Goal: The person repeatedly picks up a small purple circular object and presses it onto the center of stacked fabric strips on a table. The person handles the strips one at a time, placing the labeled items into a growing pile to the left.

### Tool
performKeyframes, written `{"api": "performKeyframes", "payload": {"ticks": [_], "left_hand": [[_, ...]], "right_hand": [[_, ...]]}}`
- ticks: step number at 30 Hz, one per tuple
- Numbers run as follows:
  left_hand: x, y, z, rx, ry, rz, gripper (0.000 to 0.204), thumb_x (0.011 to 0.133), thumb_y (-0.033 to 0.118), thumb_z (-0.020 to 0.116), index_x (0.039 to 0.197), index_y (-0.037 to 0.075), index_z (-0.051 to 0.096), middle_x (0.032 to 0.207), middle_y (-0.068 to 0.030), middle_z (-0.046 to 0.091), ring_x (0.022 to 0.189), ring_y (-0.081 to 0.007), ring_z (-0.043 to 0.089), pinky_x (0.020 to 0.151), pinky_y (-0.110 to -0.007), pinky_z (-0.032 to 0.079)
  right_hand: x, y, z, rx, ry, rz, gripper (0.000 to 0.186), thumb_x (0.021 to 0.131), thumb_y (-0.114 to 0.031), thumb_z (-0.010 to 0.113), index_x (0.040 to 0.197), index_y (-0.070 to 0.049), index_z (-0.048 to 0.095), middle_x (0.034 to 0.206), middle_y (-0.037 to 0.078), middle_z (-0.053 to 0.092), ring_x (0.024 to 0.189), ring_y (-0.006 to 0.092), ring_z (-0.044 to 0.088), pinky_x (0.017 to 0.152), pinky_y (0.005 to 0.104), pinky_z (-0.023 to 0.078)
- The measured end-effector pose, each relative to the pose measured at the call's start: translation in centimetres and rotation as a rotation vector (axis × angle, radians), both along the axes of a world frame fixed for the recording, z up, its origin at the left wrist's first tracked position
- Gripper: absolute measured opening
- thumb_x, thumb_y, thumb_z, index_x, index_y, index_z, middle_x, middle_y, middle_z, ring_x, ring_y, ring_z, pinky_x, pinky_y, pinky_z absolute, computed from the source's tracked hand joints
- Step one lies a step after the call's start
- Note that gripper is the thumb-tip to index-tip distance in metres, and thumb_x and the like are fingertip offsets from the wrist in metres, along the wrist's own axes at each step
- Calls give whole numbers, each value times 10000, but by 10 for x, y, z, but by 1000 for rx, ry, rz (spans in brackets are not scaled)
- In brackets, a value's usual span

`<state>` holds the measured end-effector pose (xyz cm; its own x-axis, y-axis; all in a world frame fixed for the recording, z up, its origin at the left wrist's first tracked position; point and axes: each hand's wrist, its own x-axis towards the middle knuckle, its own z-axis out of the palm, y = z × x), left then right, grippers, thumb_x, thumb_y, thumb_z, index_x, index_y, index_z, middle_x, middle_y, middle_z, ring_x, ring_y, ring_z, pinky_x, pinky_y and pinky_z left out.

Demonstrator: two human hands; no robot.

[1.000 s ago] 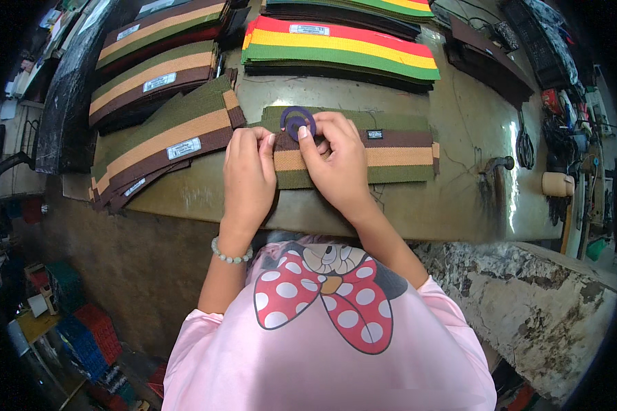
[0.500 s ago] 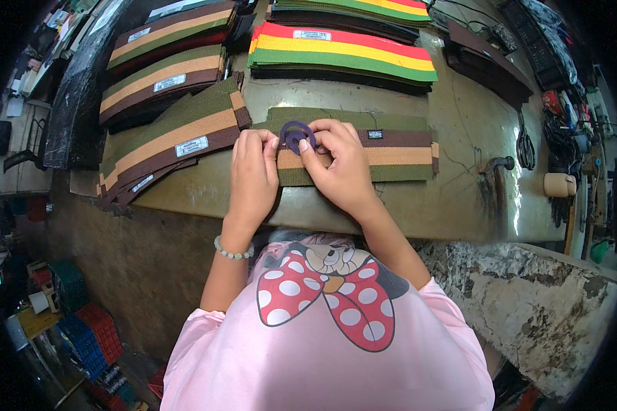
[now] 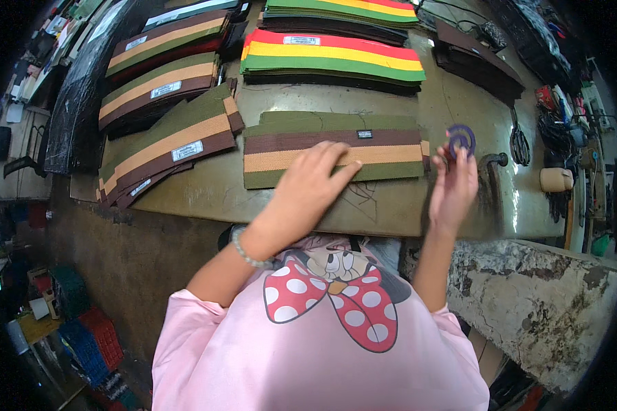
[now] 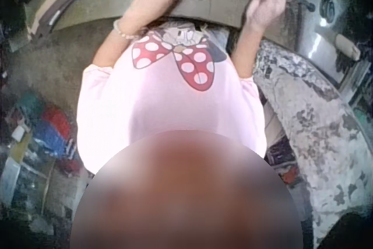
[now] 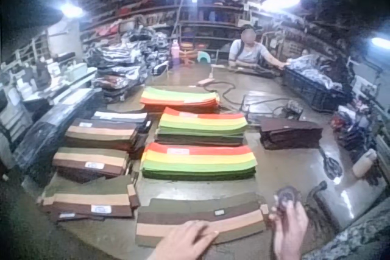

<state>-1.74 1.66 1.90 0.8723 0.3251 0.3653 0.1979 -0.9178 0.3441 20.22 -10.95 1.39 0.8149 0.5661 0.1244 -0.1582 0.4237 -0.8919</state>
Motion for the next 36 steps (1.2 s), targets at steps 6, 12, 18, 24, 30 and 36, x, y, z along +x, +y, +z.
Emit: {"api": "performKeyframes", "payload": {"ticks": [6, 12, 18, 24, 30, 36], "left_hand": [[-52, 51, 69, -130, -61, 187, 381, 776, -115, 565, 1099, 55, 676, 972, -162, 683, 886, -331, 677, 795, -420, 539], [-121, 86, 111, -53, -358, 500, 316, 992, 46, 514, 1273, 19, 656, 1236, -110, 661, 1123, -194, 612, 990, -312, 439], [-158, 103, 93, -499, -1351, 480, 386, 1076, 166, 369, 1368, -27, 532, 1362, -156, 564, 1197, -254, 577, 1031, -429, 469], [-203, 119, 112, -811, -1490, -393, 497, 985, 442, 489, 1265, 35, 545, 976, -69, 546, 934, -223, 509, 924, -408, 346], [-253, 135, 122, -420, -1137, -91, 341, 980, 296, 560, 1225, 59, 567, 950, -70, 566, 875, -205, 530, 872, -340, 377], [-229, 152, 12, 247, -27, 859, 290, 945, 206, 649, 1224, 130, 680, 1237, -133, 606, 1183, -295, 554, 1036, -408, 407]], "right_hand": [[-60, -39, -9, -444, -320, 708, 294, 1001, -176, 579, 1214, 24, 599, 1210, 147, 644, 1140, 238, 614, 996, 358, 470], [-81, -14, -23, -475, -711, 649, 321, 1011, -144, 536, 1278, 29, 581, 1289, 202, 628, 1235, 305, 594, 1054, 378, 435], [5, -66, -19, -845, -702, 151, 313, 1038, -225, 526, 1217, 8, 634, 1122, 137, 700, 1054, 194, 648, 938, 342, 492], [42, -86, -43, -865, -791, -175, 306, 1062, -230, 490, 1153, 48, 583, 1084, 131, 664, 1002, 217, 608, 935, 340, 461], [53, -93, -59, -392, -418, -246, 291, 1089, -233, 445, 1144, 35, 545, 1179, 130, 648, 1107, 186, 598, 1030, 358, 445], [62, -92, -56, -524, -271, -392, 288, 1036, -258, 577, 1083, 19, 638, 946, 51, 641, 834, 110, 591, 791, 257, 504]]}}
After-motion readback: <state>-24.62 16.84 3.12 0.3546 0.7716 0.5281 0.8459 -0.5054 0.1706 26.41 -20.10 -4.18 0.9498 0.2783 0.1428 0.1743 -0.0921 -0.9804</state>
